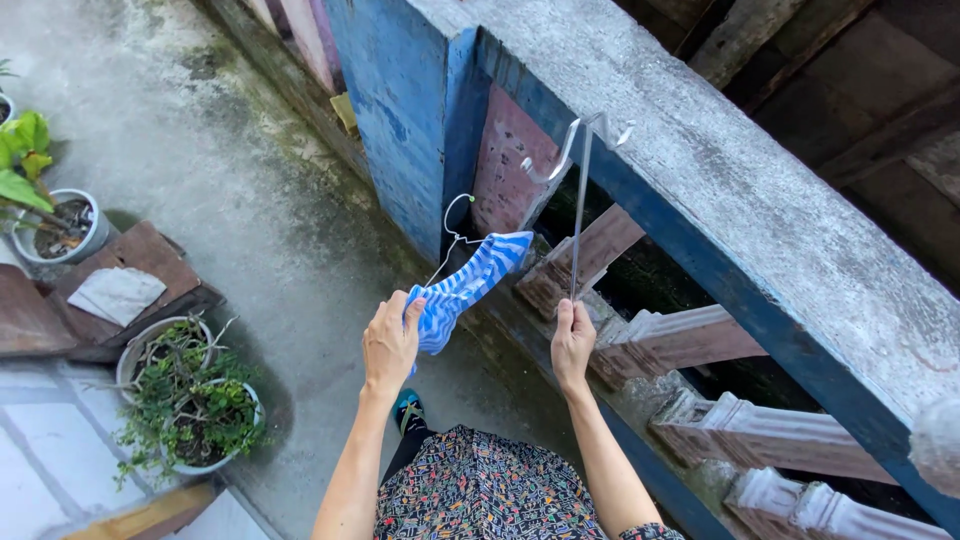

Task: The person hangs several small clothing items on a metal drying rack on an outdoor balcony. They place a white patterned cloth, a blue striped cloth, and a grey cloth onto hangers and then hang them on the rack.

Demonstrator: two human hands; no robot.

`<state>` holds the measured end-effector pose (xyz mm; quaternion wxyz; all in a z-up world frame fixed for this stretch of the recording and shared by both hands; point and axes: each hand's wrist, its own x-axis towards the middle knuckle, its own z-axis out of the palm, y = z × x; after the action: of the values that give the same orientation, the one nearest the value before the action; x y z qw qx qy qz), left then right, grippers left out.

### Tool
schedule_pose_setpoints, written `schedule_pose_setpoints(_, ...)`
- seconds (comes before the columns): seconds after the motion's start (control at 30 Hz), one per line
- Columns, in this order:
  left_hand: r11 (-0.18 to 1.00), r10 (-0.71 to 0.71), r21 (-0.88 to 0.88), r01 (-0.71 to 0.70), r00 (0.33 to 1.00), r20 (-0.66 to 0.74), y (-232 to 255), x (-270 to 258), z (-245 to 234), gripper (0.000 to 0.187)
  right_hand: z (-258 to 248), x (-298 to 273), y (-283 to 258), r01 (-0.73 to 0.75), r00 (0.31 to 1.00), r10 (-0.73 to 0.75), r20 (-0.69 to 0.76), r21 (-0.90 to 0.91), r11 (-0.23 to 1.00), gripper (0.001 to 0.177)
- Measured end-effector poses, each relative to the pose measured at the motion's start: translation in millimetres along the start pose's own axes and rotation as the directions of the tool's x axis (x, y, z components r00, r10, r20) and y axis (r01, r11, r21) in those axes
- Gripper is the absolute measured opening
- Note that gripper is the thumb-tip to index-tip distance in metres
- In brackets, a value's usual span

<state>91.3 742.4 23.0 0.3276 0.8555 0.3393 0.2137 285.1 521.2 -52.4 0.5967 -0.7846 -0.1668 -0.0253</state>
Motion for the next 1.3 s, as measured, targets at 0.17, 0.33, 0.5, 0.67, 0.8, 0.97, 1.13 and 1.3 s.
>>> schedule_pose_setpoints(0.17, 0.999, -0.031, 0.028, 0.031, 0.999, -0.012, 6, -17, 11, 0.05, -39, -26, 36, 0.037, 0.996, -0.028, 0.086, -0.107, 0.994, 0.051)
schedule_pose_setpoints(0.33, 0.993, -0.114, 0.035, 0.115, 0.993, -0.032, 18, -39, 24, 0.052, -85, -44, 52, 0.157, 0.972, -0.136, 0.194, -0.098, 0.983, 0.049)
schedule_pose_setpoints(0.5, 0.984, -0.174, 0.023, 0.176, 0.982, -0.069, 31, -63, 40, 0.051, -127, -55, 62, 0.216, 0.945, -0.175, 0.277, -0.127, 0.968, 0.047)
schedule_pose_setpoints(0.67, 0.979, -0.202, 0.004, 0.204, 0.975, -0.089, 47, -85, 53, 0.05, -158, -67, 74, 0.212, 0.933, -0.163, 0.321, -0.125, 0.969, 0.046)
schedule_pose_setpoints(0.8, 0.98, -0.196, 0.013, 0.197, 0.977, -0.083, 42, -103, 71, 0.05, -168, -71, 76, 0.214, 0.921, -0.174, 0.349, -0.08, 0.974, 0.049)
schedule_pose_setpoints(0.97, 0.993, -0.107, 0.047, 0.11, 0.993, -0.05, 72, -117, 49, 0.05, -164, -73, 75, 0.213, 0.913, -0.193, 0.359, -0.015, 0.977, 0.047)
schedule_pose_setpoints(1.13, 0.997, -0.026, 0.078, 0.03, 0.999, -0.047, 71, -130, 41, 0.046, -157, -79, 61, 0.227, 0.923, -0.232, 0.307, 0.052, 0.973, 0.051)
schedule_pose_setpoints(1.3, 0.987, 0.088, 0.138, -0.08, 0.995, -0.053, 61, -145, 42, 0.036, -151, -91, 61, 0.227, 0.924, -0.257, 0.285, 0.132, 0.965, 0.053)
